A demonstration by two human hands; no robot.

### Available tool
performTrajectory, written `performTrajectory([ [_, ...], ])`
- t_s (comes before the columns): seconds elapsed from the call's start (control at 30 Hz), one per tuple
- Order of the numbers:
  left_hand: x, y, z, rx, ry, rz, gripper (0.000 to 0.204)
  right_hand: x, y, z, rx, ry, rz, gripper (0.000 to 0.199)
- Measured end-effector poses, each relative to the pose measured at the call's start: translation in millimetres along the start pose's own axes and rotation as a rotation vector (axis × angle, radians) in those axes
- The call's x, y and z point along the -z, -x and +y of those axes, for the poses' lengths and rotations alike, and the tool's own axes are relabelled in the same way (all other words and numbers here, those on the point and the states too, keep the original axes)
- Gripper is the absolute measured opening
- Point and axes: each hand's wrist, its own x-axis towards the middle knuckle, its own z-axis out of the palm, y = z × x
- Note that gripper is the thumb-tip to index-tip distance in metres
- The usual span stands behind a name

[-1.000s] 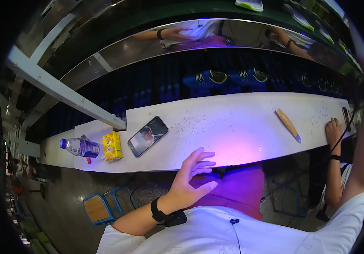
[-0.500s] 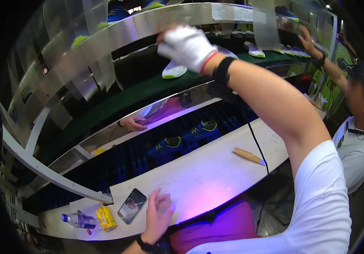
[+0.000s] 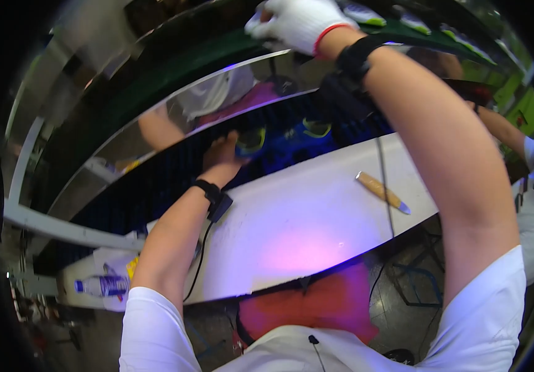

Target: Checking and inspecting shoes for quality control as they come off a production line conveyor.

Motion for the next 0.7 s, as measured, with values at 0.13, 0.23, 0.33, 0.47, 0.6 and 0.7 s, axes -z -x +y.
performTrajectory([
  [0.13, 77.5, 64.9, 72.5, 0.065, 0.114, -0.064, 0.054, -8.9, -5.6, 5.9, -0.113, 0.096, 0.252, 0.043],
  [0.23, 90.4, 157.4, 129.4, 0.037, 0.082, -0.094, 0.052, -15.1, -7.7, 3.6, -0.022, 0.209, 0.38, 0.038],
  [0.33, 60.4, 214.8, 137.7, 0.129, 0.205, -0.27, 0.058, -13.4, 15.4, -16.1, 0.227, 0.1, 0.548, 0.034],
  [0.47, 15.2, 252.3, 141.3, -0.013, 0.672, 0.124, 0.082, -2.3, 113.8, -55.0, 0.441, -0.271, 0.562, 0.034],
  [0.6, 11.9, 287.7, 150.9, -0.041, 0.73, 0.184, 0.084, 12.9, 242.4, -64.2, 0.339, -0.644, 0.432, 0.029],
  [0.7, 24.2, 306.9, 137.4, -0.216, 0.666, 0.098, 0.069, 9.8, 297.9, -58.6, -0.079, -0.783, 0.327, 0.023],
])
